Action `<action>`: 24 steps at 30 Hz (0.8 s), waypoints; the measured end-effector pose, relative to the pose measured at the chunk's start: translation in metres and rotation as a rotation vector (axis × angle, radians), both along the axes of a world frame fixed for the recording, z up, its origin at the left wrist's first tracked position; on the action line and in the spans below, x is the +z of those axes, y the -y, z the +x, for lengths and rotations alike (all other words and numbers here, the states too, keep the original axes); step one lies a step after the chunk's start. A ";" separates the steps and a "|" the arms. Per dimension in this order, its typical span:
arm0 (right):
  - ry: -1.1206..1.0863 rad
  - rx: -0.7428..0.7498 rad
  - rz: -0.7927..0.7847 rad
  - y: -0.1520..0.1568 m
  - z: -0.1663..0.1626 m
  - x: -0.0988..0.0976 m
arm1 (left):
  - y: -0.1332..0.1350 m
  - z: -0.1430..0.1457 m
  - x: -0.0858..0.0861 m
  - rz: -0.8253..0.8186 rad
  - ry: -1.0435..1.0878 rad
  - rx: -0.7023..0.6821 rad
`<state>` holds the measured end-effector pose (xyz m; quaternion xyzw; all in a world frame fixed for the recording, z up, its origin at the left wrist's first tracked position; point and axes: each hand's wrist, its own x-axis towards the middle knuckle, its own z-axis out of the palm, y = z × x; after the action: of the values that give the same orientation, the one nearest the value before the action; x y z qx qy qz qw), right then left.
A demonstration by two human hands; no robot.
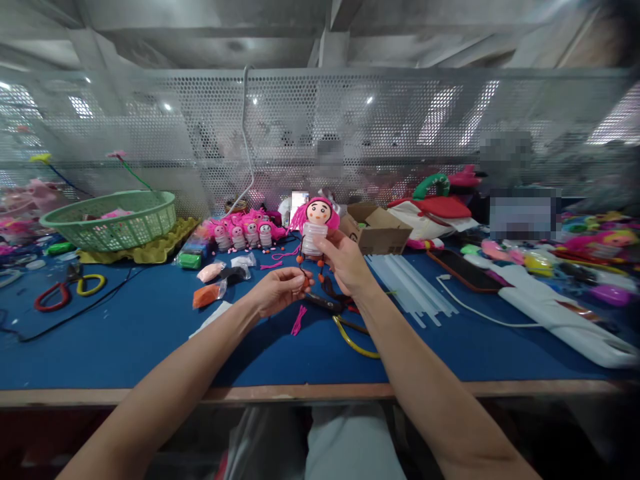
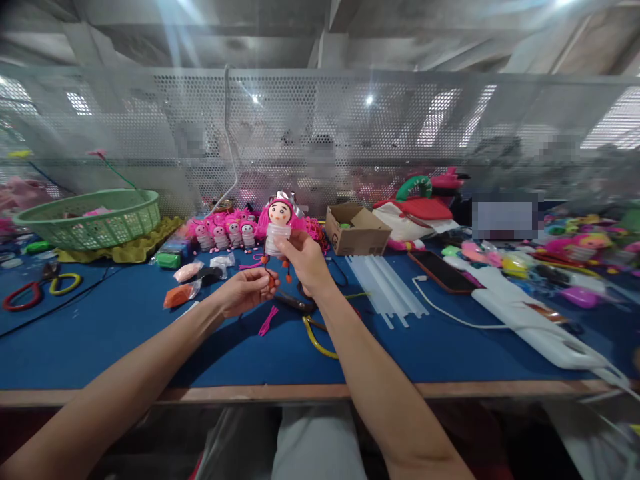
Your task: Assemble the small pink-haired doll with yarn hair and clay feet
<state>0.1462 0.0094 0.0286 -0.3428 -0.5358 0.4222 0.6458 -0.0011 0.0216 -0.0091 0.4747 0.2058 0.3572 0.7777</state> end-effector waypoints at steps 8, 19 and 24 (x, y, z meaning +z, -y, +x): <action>0.006 -0.009 -0.013 0.002 0.000 0.001 | 0.002 0.000 0.002 -0.017 -0.009 -0.016; 0.005 -0.008 -0.008 0.003 -0.001 0.003 | 0.003 -0.001 0.004 -0.011 0.002 0.003; 0.007 -0.007 -0.016 0.002 0.000 0.001 | 0.003 0.001 0.005 -0.005 -0.012 0.056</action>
<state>0.1461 0.0072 0.0299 -0.3512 -0.5337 0.4229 0.6426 0.0002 0.0183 -0.0037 0.4690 0.2247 0.3755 0.7672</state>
